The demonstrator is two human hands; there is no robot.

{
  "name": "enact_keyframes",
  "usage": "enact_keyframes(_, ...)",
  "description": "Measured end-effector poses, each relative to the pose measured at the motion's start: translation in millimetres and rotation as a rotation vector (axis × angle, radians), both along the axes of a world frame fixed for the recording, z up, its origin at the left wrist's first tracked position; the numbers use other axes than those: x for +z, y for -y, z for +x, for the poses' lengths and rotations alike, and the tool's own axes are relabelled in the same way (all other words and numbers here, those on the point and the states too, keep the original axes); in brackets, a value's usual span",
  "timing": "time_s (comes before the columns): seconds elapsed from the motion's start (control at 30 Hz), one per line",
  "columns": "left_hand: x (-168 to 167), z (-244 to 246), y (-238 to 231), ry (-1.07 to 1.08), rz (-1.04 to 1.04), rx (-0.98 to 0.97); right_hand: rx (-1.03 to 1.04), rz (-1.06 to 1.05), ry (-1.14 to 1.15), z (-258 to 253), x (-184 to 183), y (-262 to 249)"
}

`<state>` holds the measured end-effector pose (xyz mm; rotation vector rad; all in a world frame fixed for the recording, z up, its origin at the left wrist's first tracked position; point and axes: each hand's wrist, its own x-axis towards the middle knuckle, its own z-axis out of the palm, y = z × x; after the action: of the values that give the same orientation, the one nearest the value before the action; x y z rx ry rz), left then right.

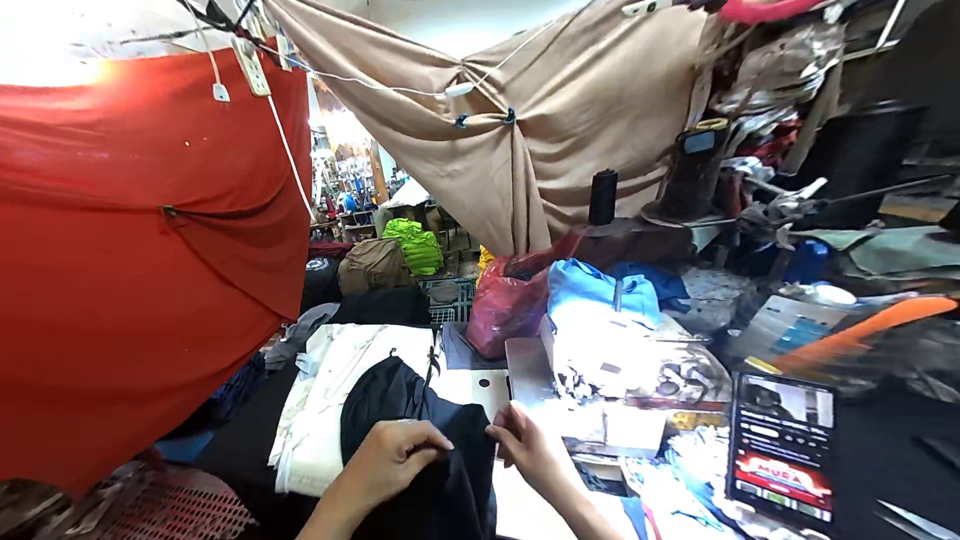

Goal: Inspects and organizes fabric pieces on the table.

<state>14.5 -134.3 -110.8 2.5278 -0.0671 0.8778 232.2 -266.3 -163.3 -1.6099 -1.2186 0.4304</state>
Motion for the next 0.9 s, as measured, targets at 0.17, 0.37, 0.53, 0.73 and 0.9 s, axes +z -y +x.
enact_keyframes(0.17, 1, 85, 17, 0.042, -0.005, -0.096, -0.129, 0.197, 0.005, 25, 32, 47)
enact_keyframes(0.37, -7, 126, 32, -0.148, -0.218, -0.172, -0.059, 0.177, -0.146, 39, 25, 69)
enact_keyframes(0.53, -9, 126, 35, -0.179, -0.297, -0.109, -0.009, 0.213, -0.249, 36, 5, 67)
enact_keyframes(0.73, -9, 121, 30, -0.186, -0.444, -0.049, -0.119, 0.346, -0.327, 20, -22, 51)
enact_keyframes(0.9, -7, 120, 32, -0.146, -0.470, -0.056, -0.117, 0.360, -0.249, 21, -19, 49)
